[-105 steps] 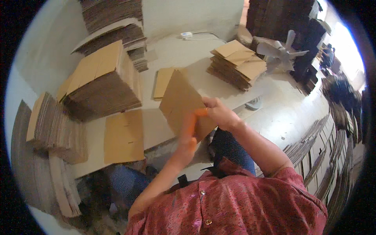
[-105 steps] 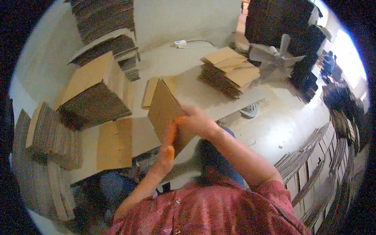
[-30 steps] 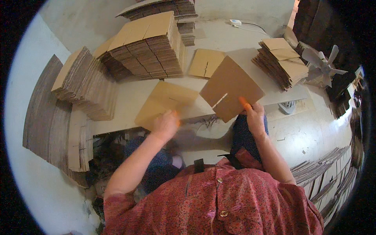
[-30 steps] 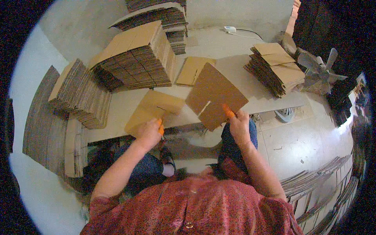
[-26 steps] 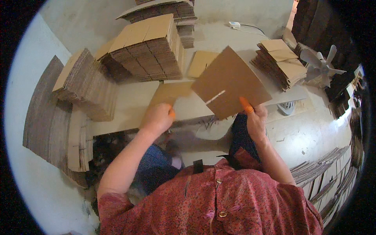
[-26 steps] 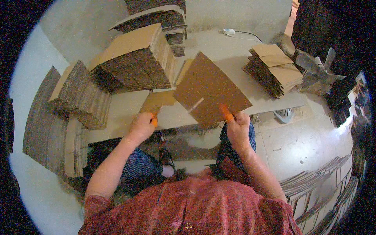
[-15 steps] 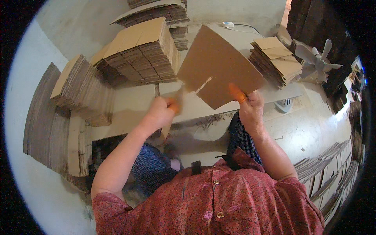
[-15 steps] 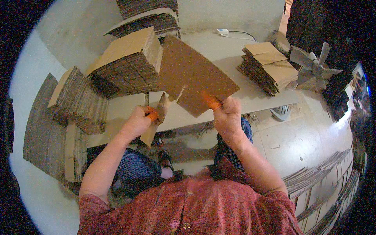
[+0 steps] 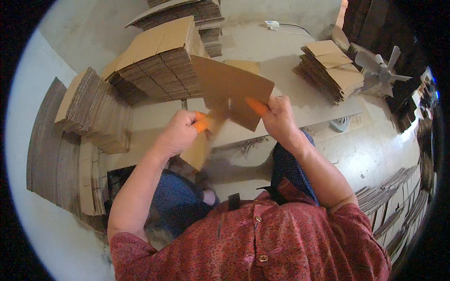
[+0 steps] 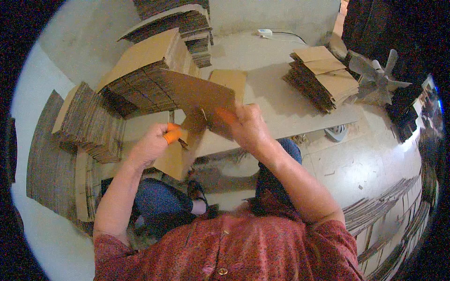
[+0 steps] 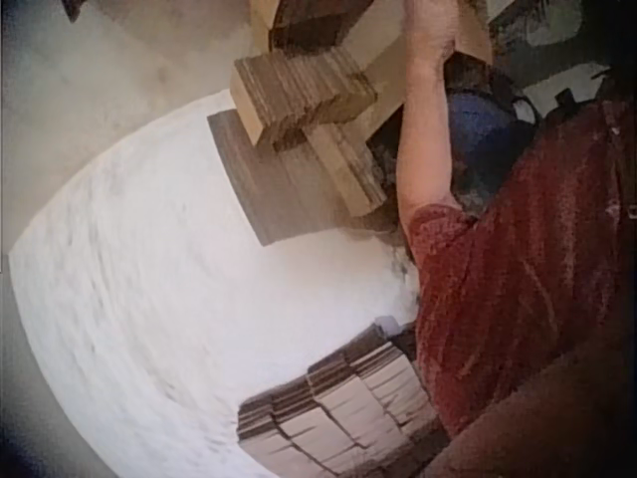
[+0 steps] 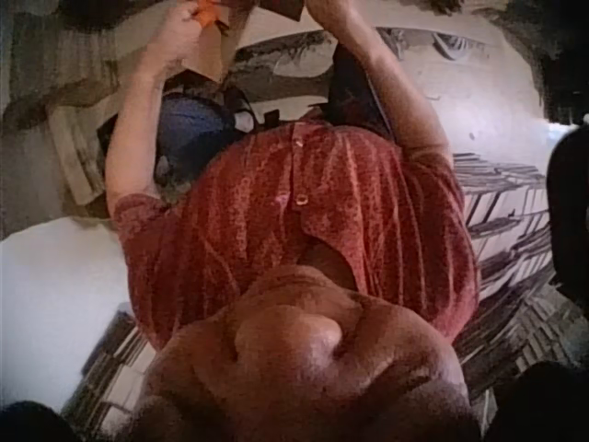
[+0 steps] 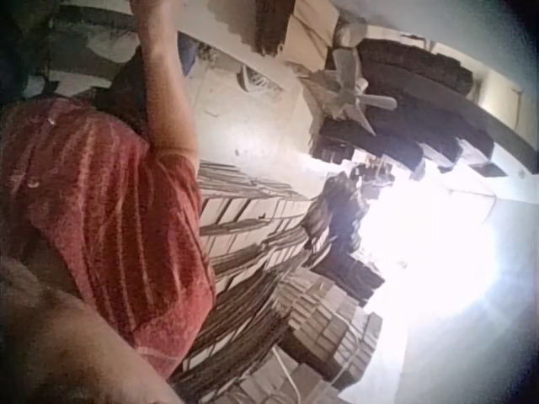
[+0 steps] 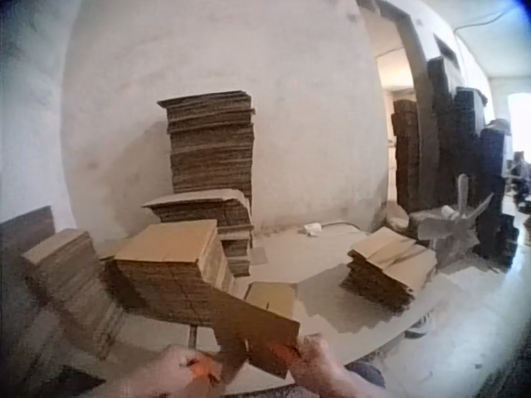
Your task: The person sits on the floor and uses an orange utility knife to cut rectangular pieces of cardboard. They repeatedly pick up a piece, score it along a line, and separate it into smaller sections, stacking the finished pieces to the right.
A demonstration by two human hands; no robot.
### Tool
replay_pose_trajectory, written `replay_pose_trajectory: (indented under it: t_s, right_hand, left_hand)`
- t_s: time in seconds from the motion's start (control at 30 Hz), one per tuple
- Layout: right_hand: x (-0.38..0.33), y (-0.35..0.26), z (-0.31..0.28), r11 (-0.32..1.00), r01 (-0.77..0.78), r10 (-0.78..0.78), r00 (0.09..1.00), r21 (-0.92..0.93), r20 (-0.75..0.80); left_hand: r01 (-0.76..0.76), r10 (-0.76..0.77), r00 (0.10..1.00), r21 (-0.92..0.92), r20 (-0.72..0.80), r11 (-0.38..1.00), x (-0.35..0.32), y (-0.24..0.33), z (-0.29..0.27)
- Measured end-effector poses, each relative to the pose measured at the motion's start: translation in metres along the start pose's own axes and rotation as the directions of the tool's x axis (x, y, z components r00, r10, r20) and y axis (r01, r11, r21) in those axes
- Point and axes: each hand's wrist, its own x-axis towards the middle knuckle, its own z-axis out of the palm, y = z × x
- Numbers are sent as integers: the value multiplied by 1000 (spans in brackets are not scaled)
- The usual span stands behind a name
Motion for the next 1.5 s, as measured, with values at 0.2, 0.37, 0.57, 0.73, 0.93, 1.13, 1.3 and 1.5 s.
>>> replay_pose_trajectory:
  t_s: [0.2, 0.37, 0.57, 0.73, 0.93, 1.13, 1.3, 1.5]
  right_hand:
    - [-7, 18, 24, 994, -45, 61, 985, -99, 164]
    - [-21, 53, 49, 977, -120, 150, 974, -177, 172]
    - [-22, 56, 47, 975, -5, 55, 974, -223, 219]
    - [-17, 102, 38, 978, -10, 20, 999, 207, -48]
    - [67, 172, 40, 800, -403, 387, 913, -444, -132]
    - [105, 197, 86, 657, -352, 441, 897, -666, -38]
    - [110, 234, 70, 690, -658, 678, 734, -301, -49]
    - [67, 296, -5, 900, -388, 421, 893, 198, -159]
  left_hand:
    - [23, -26, 1000, -205, -13, 978, 3, -18, -13]
    - [1, -51, 997, -686, -53, 728, -6, -22, -19]
    - [-420, 198, 904, -705, -378, 571, -56, -73, 51]
    - [-283, 210, 782, -33, -587, 959, -46, -98, 87]
    - [-258, 75, 697, -152, -713, 954, -33, -89, 97]
    - [-289, 77, 693, -178, -717, 940, -23, -105, 97]
    - [-271, 89, 720, -161, -689, 949, -19, -100, 95]
    - [-336, 233, 736, -44, -636, 941, 0, -97, 89]
